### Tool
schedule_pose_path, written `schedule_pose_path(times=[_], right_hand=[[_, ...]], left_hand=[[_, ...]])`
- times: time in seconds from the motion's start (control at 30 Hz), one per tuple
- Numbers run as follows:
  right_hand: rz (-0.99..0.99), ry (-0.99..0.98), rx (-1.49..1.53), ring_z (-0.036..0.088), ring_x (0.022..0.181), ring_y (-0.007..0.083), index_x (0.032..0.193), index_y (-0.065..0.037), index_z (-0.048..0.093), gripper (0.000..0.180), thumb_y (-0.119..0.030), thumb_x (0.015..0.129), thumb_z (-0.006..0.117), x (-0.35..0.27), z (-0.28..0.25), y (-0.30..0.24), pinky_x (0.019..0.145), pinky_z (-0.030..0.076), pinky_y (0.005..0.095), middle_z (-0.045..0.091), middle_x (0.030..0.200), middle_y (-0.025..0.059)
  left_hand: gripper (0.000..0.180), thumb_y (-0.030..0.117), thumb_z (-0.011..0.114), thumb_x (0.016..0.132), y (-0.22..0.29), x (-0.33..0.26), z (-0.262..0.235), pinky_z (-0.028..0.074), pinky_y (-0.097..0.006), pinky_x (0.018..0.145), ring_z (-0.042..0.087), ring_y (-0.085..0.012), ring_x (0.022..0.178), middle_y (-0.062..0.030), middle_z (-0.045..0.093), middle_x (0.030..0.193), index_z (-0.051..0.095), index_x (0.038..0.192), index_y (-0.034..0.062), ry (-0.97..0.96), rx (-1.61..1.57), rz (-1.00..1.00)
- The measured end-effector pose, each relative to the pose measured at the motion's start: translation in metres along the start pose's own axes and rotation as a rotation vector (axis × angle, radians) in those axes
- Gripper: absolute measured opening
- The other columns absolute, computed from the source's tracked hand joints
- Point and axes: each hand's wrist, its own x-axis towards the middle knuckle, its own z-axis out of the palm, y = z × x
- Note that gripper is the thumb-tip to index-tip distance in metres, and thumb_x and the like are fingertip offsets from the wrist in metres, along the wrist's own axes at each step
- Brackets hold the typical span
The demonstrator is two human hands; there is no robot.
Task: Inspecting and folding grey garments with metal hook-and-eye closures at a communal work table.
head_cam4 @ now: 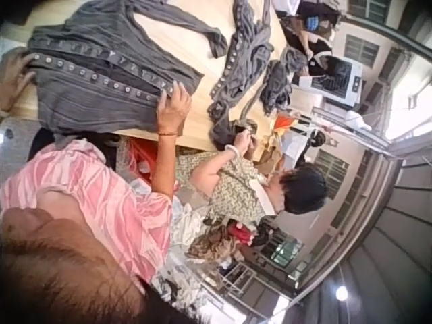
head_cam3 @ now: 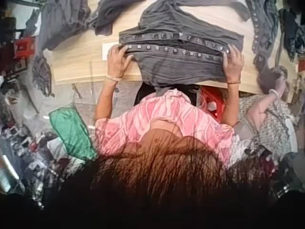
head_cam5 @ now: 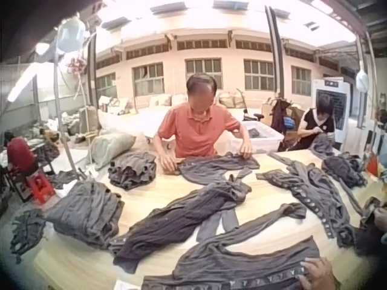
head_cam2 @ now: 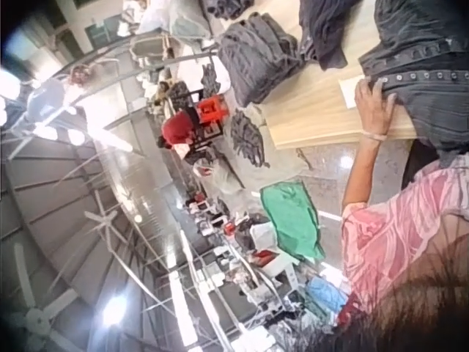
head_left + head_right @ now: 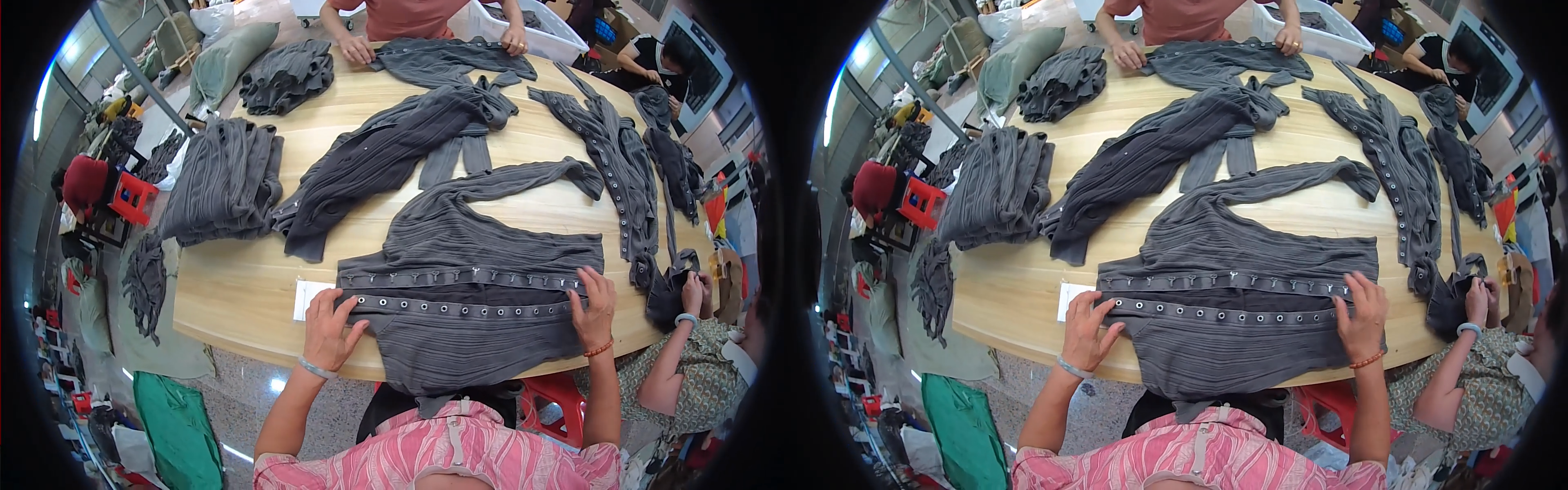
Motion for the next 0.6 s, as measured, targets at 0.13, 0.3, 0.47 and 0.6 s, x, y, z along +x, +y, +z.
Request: schedule_pose_path(times=[0.13,0.3,0.47,0.6], right_hand=[[-0.146,-0.192,0.606,0.06,0.076,0.0174,0.099,-0.004,0.069,0.014,-0.003,0.085,0.068,0.039,0.021,-0.136,0.061,0.047,0.025,0.065,0.093,0.0079],[-0.269,-0.486,0.68,0.066,0.09,0.0307,0.11,-0.011,0.065,0.025,-0.021,0.087,0.069,0.05,0.098,-0.242,0.076,0.055,0.0398,0.064,0.104,0.0086],[-0.274,-0.619,0.596,0.066,0.088,0.0348,0.105,-0.01,0.066,0.021,-0.019,0.086,0.067,0.045,0.129,-0.281,0.076,0.053,0.0466,0.062,0.095,0.0122],[-0.35,-0.644,0.571,0.066,0.081,0.0344,0.097,-0.009,0.064,0.014,-0.018,0.086,0.067,0.049,0.119,-0.278,0.069,0.053,0.0454,0.062,0.093,0.0104]], left_hand=[[0.029,0.013,0.077,0.074,-0.004,0.0,0.006,0.041,-0.043,0.088,0.052,-0.0317,0.104,-0.0112,0.056,0.105,0.064,0.099,0.0075,0.116,-0.221,-0.085],[0.019,-0.002,0.071,0.07,0.002,0.009,0.011,0.041,-0.04,0.083,0.056,-0.0299,0.095,-0.0079,0.062,0.094,0.063,0.086,0.0074,0.125,-0.291,-0.077],[0.02,-0.005,0.068,0.073,-0.007,0.0,0.006,0.046,-0.037,0.079,0.059,-0.0272,0.09,-0.0096,0.062,0.092,0.064,0.09,0.0047,0.149,-0.337,-0.043],[0.035,0.007,0.072,0.081,-0.013,0.014,0.001,0.049,-0.038,0.071,0.058,-0.028,0.078,-0.0148,0.059,0.096,0.06,0.112,-0.001,0.153,-0.539,-0.408]])
